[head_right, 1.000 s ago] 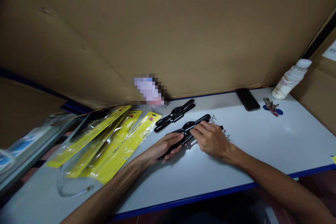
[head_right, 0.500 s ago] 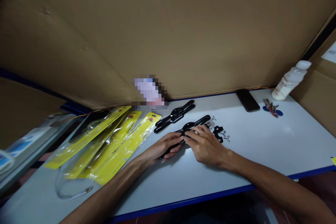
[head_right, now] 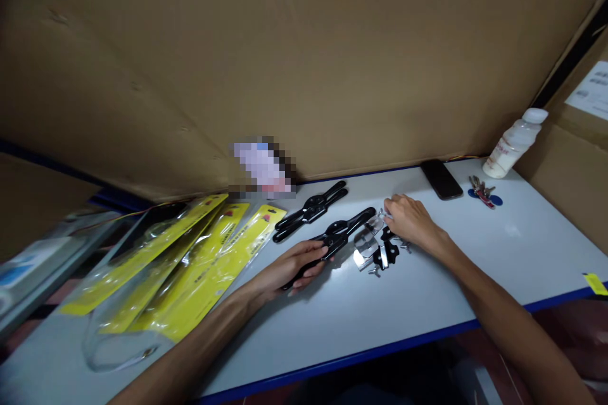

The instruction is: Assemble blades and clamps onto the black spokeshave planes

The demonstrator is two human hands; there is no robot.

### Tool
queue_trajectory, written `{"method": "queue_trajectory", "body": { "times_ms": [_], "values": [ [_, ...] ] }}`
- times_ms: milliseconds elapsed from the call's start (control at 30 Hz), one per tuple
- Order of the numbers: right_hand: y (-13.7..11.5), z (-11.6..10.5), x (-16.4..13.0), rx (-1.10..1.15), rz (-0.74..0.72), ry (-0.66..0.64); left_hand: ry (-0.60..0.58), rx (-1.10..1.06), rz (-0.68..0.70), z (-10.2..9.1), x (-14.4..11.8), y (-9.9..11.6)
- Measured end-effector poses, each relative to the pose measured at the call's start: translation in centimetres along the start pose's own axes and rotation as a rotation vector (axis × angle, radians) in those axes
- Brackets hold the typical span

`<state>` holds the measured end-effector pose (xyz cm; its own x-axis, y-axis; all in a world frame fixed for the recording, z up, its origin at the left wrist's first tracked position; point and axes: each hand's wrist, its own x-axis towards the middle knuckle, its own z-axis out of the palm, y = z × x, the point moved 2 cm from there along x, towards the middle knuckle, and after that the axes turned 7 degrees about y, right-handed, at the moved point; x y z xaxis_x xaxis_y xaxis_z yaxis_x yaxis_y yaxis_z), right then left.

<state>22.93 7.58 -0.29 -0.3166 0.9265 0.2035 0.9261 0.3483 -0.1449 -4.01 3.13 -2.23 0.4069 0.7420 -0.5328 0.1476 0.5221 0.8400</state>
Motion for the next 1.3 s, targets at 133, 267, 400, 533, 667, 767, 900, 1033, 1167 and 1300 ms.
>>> {"method": "queue_trajectory", "body": {
  "times_ms": [133, 267, 400, 533, 667, 767, 900, 1033, 1167, 1300],
  "values": [
    [-1.0, 0.5, 0.0, -0.051, -0.010, -0.018, -0.013, -0.002, 0.003, 0.0, 0.0, 0.1],
    [-1.4, 0.6, 0.2, -0.082, -0.017, -0.004, -0.018, 0.000, -0.006, 0.0, 0.1, -0.1],
    [-1.0, 0.4, 0.3, -0.074, 0.016, 0.051, -0.014, 0.003, -0.008, -0.2, 0.2, -0.2],
    [-0.6, -0.5, 0.5, -0.020, 0.076, 0.164, -0.011, 0.009, 0.003, -0.1, 0.0, 0.0],
    [-2.5, -1.4, 0.2, 0.079, 0.001, 0.233, -0.019, 0.025, 0.016, 0.2, -0.1, 0.2],
    [-5.3, -1.2, -0.7, 0.149, -0.143, 0.238, -0.037, 0.049, 0.020, 0.2, -0.1, 0.1],
    [-8.3, -0.1, -2.0, 0.191, -0.379, 0.278, -0.059, 0.085, 0.013, 0.1, 0.2, -0.4],
    [-8.7, 0.1, -2.1, 0.162, -0.436, 0.295, -0.068, 0.096, 0.008, 0.0, 0.3, -0.6],
    [-5.9, -1.8, -1.1, 0.142, -0.250, 0.343, -0.063, 0.092, 0.011, 0.1, 0.1, -0.4],
    [-1.1, -2.5, 0.0, 0.024, 0.124, 0.173, -0.063, 0.089, 0.016, 0.1, 0.0, -0.2]
  ]
}}
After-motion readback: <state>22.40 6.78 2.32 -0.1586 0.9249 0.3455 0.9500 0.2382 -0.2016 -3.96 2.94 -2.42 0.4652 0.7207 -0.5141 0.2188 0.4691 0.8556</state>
